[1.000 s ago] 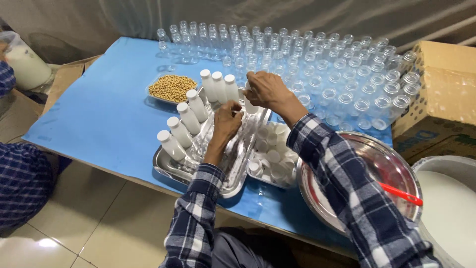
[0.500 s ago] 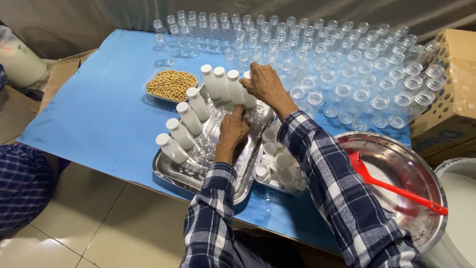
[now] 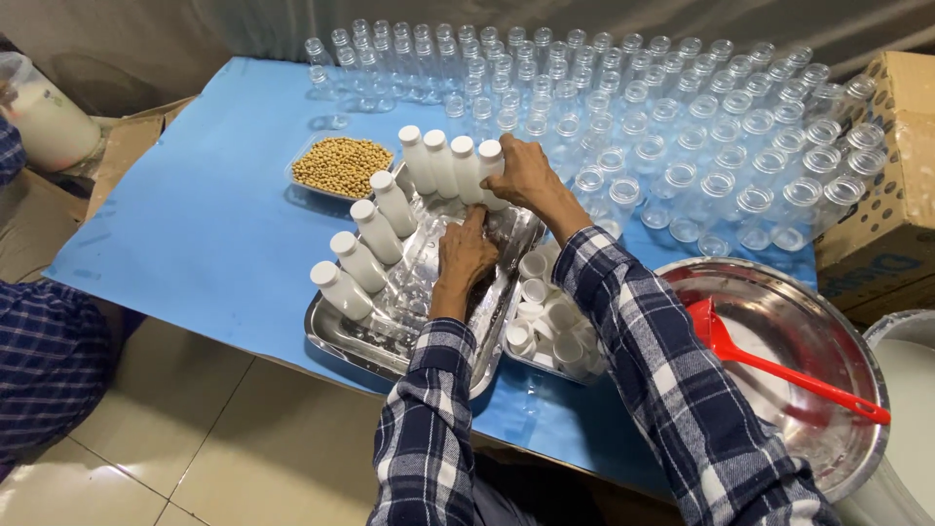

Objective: The person scoops a white liquid from a large container using a red ladle and pours it into a small bottle through a red funnel. After filling the bottle, they place a white cap on it and set it aside on a tray.

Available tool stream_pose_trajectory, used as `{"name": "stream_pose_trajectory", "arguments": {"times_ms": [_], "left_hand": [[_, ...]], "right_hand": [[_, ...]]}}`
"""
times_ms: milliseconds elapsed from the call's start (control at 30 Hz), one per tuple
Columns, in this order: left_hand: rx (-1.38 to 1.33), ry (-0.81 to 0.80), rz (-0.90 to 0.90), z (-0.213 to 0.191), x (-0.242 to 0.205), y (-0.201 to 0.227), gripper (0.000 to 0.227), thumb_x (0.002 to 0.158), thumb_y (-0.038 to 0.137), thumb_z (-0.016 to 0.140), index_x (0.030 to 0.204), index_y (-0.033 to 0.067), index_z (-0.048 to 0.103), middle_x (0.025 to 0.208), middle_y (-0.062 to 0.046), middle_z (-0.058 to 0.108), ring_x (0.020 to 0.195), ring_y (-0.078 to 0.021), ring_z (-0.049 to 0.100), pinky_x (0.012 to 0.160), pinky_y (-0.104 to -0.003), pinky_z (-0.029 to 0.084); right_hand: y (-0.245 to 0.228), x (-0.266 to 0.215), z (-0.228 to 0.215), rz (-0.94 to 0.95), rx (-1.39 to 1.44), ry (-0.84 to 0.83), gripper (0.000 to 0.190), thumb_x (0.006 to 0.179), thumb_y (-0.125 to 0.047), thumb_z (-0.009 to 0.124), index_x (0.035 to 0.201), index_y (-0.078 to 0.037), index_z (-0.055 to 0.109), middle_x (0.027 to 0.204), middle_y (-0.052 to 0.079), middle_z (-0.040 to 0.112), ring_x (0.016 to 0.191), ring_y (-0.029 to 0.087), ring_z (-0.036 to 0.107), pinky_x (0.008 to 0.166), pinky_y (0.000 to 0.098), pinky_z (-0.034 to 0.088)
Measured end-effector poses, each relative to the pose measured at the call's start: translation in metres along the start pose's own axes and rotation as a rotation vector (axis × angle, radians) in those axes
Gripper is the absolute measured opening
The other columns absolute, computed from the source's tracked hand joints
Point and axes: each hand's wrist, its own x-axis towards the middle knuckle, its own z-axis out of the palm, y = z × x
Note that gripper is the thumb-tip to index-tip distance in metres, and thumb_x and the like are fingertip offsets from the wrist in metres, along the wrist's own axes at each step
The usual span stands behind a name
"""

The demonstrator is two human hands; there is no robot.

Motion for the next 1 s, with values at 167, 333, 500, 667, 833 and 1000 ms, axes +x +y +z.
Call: {"name": "stream_pose_trajectory", "arguments": {"times_ms": [167, 333, 500, 667, 833, 1000], "left_hand": [[0.026, -0.011, -0.002, 0.019, 0.009, -0.013, 0.046, 0.085, 0.018, 0.050, 0.132, 0.0155, 0.052, 0.138, -0.010, 0.058, 0.104, -0.0487, 0.064, 0.090, -0.062, 0.057], [0.041, -0.015, -0.001, 0.009, 0.005, -0.007, 0.049, 0.086, 0.021, 0.052, 0.135, 0.0164, 0.050, 0.143, -0.008, 0.056, 0.107, -0.0475, 0.063, 0.091, -0.062, 0.057], [0.000, -0.004, 0.007, 0.032, 0.019, -0.027, 0.046, 0.094, 0.031, 0.052, 0.139, 0.0202, 0.052, 0.143, -0.009, 0.058, 0.106, -0.0527, 0.063, 0.092, -0.064, 0.055], [-0.083, 0.039, -0.052, 0.027, 0.010, -0.023, 0.043, 0.097, 0.030, 0.052, 0.139, 0.0249, 0.054, 0.122, -0.026, 0.068, 0.107, -0.0542, 0.067, 0.099, -0.059, 0.053], [-0.221, -0.008, -0.102, 0.014, 0.010, -0.020, 0.042, 0.098, 0.041, 0.052, 0.136, 0.0254, 0.059, 0.117, -0.035, 0.068, 0.113, -0.0577, 0.063, 0.106, -0.062, 0.047], [-0.253, -0.059, -0.194, 0.069, 0.033, -0.082, 0.040, 0.089, 0.055, 0.062, 0.126, 0.0410, 0.067, 0.118, -0.010, 0.074, 0.116, -0.0334, 0.068, 0.103, -0.047, 0.053]], "right_hand": [[-0.002, 0.002, 0.000, 0.030, 0.019, -0.023, 0.044, 0.081, -0.025, 0.079, 0.111, 0.001, 0.061, 0.103, 0.026, 0.072, 0.104, 0.050, 0.071, 0.086, 0.0572, 0.060], [-0.013, -0.009, -0.008, 0.032, 0.034, -0.046, 0.043, 0.083, -0.023, 0.077, 0.112, 0.002, 0.059, 0.104, 0.029, 0.071, 0.103, 0.051, 0.070, 0.086, 0.0585, 0.060], [-0.015, -0.024, -0.022, 0.035, 0.046, -0.055, 0.056, 0.085, -0.024, 0.080, 0.122, 0.006, 0.051, 0.101, 0.036, 0.069, 0.100, 0.055, 0.070, 0.082, 0.0606, 0.060], [0.010, -0.031, -0.032, -0.063, -0.058, -0.096, 0.050, 0.086, -0.020, 0.079, 0.121, 0.004, 0.053, 0.094, 0.033, 0.070, 0.097, 0.055, 0.070, 0.079, 0.0617, 0.059], [0.022, -0.077, -0.090, -0.210, -0.023, -0.103, 0.029, 0.091, -0.019, 0.072, 0.112, 0.000, 0.065, 0.084, 0.031, 0.071, 0.094, 0.054, 0.070, 0.078, 0.0623, 0.057], [0.044, -0.140, -0.148, -0.189, -0.288, -0.154, 0.021, 0.095, -0.023, 0.062, 0.106, -0.007, 0.068, 0.090, 0.025, 0.074, 0.095, 0.049, 0.072, 0.085, 0.0604, 0.058]]}}
